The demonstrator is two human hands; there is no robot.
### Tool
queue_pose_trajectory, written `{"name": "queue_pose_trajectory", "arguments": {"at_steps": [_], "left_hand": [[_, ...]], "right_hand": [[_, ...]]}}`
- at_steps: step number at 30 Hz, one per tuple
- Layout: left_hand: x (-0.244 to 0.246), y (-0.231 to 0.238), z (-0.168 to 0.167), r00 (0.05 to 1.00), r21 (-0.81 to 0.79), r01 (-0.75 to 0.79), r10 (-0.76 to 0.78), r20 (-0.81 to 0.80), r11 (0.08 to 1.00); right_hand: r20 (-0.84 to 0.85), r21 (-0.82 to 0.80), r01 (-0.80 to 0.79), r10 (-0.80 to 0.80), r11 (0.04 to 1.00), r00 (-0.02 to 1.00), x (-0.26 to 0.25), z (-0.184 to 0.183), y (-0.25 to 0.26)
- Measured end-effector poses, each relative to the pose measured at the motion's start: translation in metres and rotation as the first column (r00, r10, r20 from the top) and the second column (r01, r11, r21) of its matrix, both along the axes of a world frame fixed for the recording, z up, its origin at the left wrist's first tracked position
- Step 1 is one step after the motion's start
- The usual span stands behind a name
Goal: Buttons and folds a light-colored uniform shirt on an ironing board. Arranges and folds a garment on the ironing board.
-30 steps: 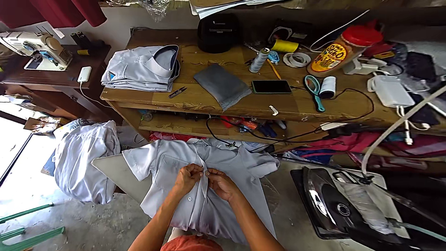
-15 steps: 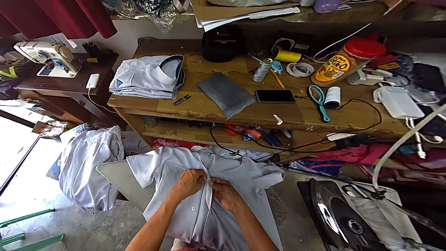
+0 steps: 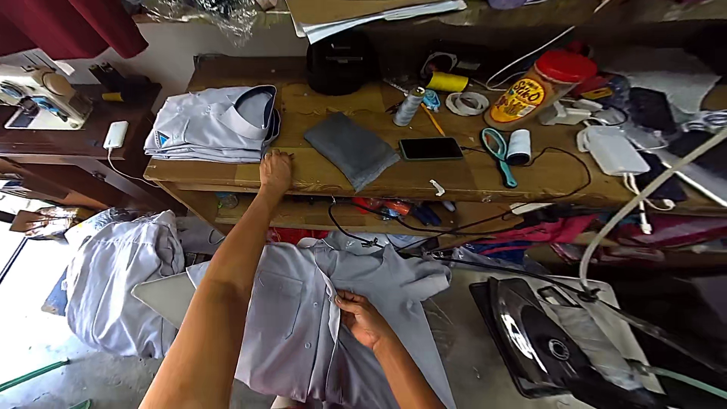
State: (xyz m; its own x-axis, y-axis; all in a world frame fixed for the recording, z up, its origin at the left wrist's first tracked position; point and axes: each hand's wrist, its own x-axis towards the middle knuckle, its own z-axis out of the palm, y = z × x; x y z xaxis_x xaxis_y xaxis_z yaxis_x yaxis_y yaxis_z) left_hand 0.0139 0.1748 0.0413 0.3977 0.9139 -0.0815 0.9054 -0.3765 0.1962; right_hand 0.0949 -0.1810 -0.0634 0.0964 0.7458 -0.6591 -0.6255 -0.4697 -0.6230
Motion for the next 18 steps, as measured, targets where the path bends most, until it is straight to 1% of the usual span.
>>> {"name": "queue_pose_trajectory", "arguments": {"at_steps": [1,2,3,4,5,6,7,8,10,12,15,18], "left_hand": [[-0.005,-0.012,0.005,0.995,-0.043,-0.006,0.01,0.097,0.999],[-0.013,-0.032,0.008,0.976,-0.11,0.024,0.0,0.219,0.994],[-0.025,-0.06,0.006,0.938,-0.197,0.087,-0.014,0.345,0.977],[-0.041,-0.093,-0.006,0.882,-0.292,0.178,-0.021,0.47,0.94],[-0.056,-0.126,-0.026,0.824,-0.395,0.288,-0.015,0.567,0.873],[-0.07,-0.162,-0.044,0.779,-0.481,0.372,0.015,0.627,0.794],[-0.081,-0.196,-0.055,0.763,-0.543,0.414,0.047,0.645,0.731],[-0.089,-0.226,-0.064,0.761,-0.568,0.413,0.073,0.644,0.712],[-0.096,-0.272,-0.082,0.753,-0.533,0.363,0.096,0.651,0.764],[-0.095,-0.296,-0.101,0.727,-0.433,0.331,0.066,0.684,0.838],[-0.088,-0.307,-0.12,0.691,-0.306,0.284,0.027,0.722,0.909],[-0.087,-0.31,-0.127,0.674,-0.236,0.257,0.001,0.739,0.937]], "right_hand": [[-0.01,-0.008,0.01,-0.01,1.0,1.0,0.001,0.001,0.0],[-0.02,-0.014,0.017,-0.017,1.0,1.0,0.002,0.001,0.0],[-0.032,-0.017,0.024,-0.024,1.0,0.999,0.003,0.001,0.0],[-0.048,-0.021,0.03,-0.031,0.999,0.998,0.003,0.001,0.0],[-0.059,-0.024,0.035,-0.036,0.999,0.998,0.004,0.001,0.001],[-0.068,-0.024,0.039,-0.04,0.999,0.997,0.005,0.001,0.001],[-0.082,-0.019,0.04,-0.041,0.999,0.996,0.006,0.001,0.001],[-0.101,-0.005,0.035,-0.036,0.999,0.994,0.008,0.0,0.0],[-0.119,0.015,0.01,-0.009,1.0,0.993,0.011,-0.001,0.0],[-0.132,0.004,0.015,-0.014,1.0,0.991,0.012,0.0,0.0],[-0.171,0.0,0.026,-0.026,1.0,0.985,0.014,0.0,0.002],[-0.199,-0.002,0.043,-0.043,0.999,0.979,0.014,0.001,0.002]]}}
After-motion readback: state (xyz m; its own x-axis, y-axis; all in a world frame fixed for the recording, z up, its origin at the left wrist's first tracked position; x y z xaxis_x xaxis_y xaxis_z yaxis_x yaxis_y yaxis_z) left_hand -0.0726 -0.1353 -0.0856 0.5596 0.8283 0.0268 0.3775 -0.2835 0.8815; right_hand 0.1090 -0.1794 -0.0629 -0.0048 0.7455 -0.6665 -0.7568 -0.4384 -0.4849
